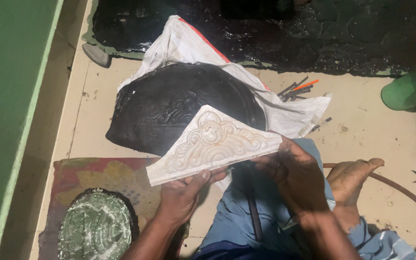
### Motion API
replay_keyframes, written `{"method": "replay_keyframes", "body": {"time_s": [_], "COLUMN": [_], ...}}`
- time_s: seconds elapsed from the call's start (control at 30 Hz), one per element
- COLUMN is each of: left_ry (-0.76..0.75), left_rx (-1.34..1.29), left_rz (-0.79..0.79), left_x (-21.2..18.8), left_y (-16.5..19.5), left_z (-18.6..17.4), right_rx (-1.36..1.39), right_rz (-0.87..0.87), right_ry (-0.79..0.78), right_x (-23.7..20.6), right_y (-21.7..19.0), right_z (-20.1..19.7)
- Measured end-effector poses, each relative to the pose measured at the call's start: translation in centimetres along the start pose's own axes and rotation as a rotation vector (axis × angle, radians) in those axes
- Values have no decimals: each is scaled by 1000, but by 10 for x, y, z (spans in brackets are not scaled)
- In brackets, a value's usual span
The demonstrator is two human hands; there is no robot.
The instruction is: The person sits on the workshop floor and works on a triangular ornate metal casting. They heat the piece with a blowtorch, handle a green mold compound in a bowl, trim and shape the cast ornament with a hammer and punch, and hold the finished decorative piece up against a black mold form.
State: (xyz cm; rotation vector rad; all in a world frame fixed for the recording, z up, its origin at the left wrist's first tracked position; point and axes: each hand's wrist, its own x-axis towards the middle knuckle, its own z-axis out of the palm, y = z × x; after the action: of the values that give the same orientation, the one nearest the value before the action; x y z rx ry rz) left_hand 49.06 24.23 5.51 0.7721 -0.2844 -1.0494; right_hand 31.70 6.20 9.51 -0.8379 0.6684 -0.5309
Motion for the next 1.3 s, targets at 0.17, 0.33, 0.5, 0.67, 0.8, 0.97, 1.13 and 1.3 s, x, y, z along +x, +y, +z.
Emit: {"method": "replay_keyframes", "body": {"time_s": [0.17,0.33,0.5,0.67,0.8,0.97,1.13,1.3], "left_ry": [25,7,-27,-19,-20,-48,-91,-101], "left_rx": [30,49,155,110,131,136,332,309], "left_rz": [0,-14,22,41,25,21,38,2], "left_x": [0,0,0,1,1,0,-5,-6], "left_y": [-3,-6,-8,-7,-7,-8,-5,-7], "left_z": [0,-1,2,7,9,5,0,1], "right_rx": [-10,63,113,123,104,26,-10,-8], "right_rz": [2,2,-35,-51,-54,-30,-32,-37], "right_ry": [46,68,14,87,138,200,227,195], "right_x": [-1,0,-3,-10,-12,-10,-10,-10], "right_y": [7,13,12,7,5,7,11,12], "right_z": [-9,-18,-22,-22,-22,-20,-21,-27]}}
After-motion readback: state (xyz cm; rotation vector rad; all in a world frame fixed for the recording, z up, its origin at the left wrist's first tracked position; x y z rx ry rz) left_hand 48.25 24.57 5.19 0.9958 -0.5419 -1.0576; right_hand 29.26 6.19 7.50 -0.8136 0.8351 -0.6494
